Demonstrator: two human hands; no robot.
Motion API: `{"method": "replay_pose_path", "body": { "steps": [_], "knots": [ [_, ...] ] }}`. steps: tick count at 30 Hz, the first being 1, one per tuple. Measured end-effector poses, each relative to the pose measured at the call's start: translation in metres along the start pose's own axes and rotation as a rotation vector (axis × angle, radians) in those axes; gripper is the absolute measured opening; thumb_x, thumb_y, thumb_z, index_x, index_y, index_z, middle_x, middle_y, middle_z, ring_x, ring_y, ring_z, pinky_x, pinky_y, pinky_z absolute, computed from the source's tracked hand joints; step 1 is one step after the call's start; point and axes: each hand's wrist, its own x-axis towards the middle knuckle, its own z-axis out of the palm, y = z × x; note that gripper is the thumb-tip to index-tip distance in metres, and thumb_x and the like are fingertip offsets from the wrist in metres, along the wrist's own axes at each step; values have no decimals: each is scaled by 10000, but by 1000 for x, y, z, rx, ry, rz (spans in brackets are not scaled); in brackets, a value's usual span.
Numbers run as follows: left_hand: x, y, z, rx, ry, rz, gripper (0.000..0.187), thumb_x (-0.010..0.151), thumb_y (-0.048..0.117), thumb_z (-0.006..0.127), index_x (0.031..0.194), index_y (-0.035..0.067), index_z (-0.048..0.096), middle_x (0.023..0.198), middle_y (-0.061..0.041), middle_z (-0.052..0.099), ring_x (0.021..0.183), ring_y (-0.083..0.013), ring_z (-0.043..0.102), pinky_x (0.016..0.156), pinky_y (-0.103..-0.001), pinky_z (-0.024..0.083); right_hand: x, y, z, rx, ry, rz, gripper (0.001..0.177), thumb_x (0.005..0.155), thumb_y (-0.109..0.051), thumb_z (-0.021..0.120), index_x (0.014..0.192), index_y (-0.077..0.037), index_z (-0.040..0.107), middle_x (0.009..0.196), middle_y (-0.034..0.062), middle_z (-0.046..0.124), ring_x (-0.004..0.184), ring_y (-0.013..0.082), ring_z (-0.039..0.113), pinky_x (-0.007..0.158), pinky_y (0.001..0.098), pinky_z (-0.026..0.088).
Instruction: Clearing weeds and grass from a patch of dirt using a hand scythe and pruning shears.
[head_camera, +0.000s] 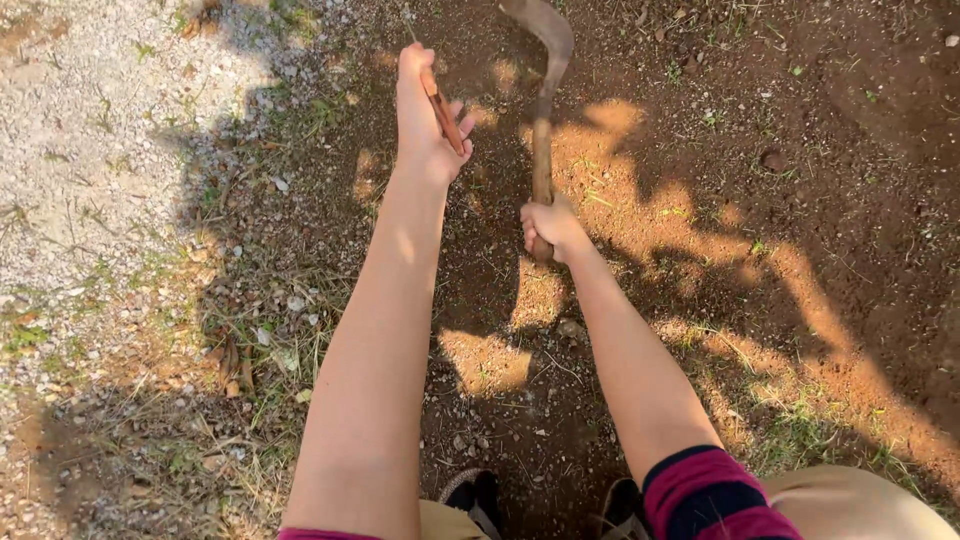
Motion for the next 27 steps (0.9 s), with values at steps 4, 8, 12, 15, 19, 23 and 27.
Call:
{"method": "replay_pose_path", "body": {
  "steps": [4,8,12,15,19,23,27],
  "knots": [
    [20,-15,7,42,-30,74,1104,585,702,622,1528,262,251,1316,-165,441,901,-252,572,667,-416,358,2,21,65,11,-143,46,304,920,10,606,1168,-15,433,626,-3,505,454,88,490,399,279,475],
    [-2,-18,25,30,-62,72,1140,623,714,660,1537,114,336,1240,-160,455,904,-239,524,669,-417,384,-43,80,114,-355,-344,165,245,918,-49,576,1120,-61,437,596,36,504,387,107,397,324,288,341],
    [-12,-12,36,69,-83,112,1126,529,694,634,1479,171,329,1234,-161,491,874,-233,553,636,-412,399,-117,61,90,-530,-465,304,526,846,-40,635,1208,-352,414,614,5,478,451,84,441,393,256,398],
    [1,-11,30,70,-23,113,1080,540,691,667,1410,100,420,1211,-180,501,879,-232,568,639,-422,409,-100,48,54,-458,-432,161,404,816,-34,648,1194,-76,513,644,-3,535,451,89,454,375,278,412],
    [9,-13,14,34,74,149,1077,568,713,664,1414,127,345,1205,-172,499,906,-231,586,659,-427,426,-50,15,77,-336,-256,-75,392,840,-37,635,1200,-41,478,649,24,510,451,109,484,382,303,451],
    [6,0,-1,4,141,75,1054,556,734,653,1374,109,429,1185,-152,447,866,-236,514,635,-409,366,-12,36,122,-217,-289,-80,142,912,-100,584,1010,1,561,614,38,559,412,120,471,354,296,380],
    [-1,4,-10,32,90,103,1014,548,720,656,1347,145,411,1233,-141,461,892,-236,551,626,-416,376,-63,117,137,-608,-464,104,251,955,-188,614,859,28,532,510,74,410,346,162,385,289,317,239]
  ]
}}
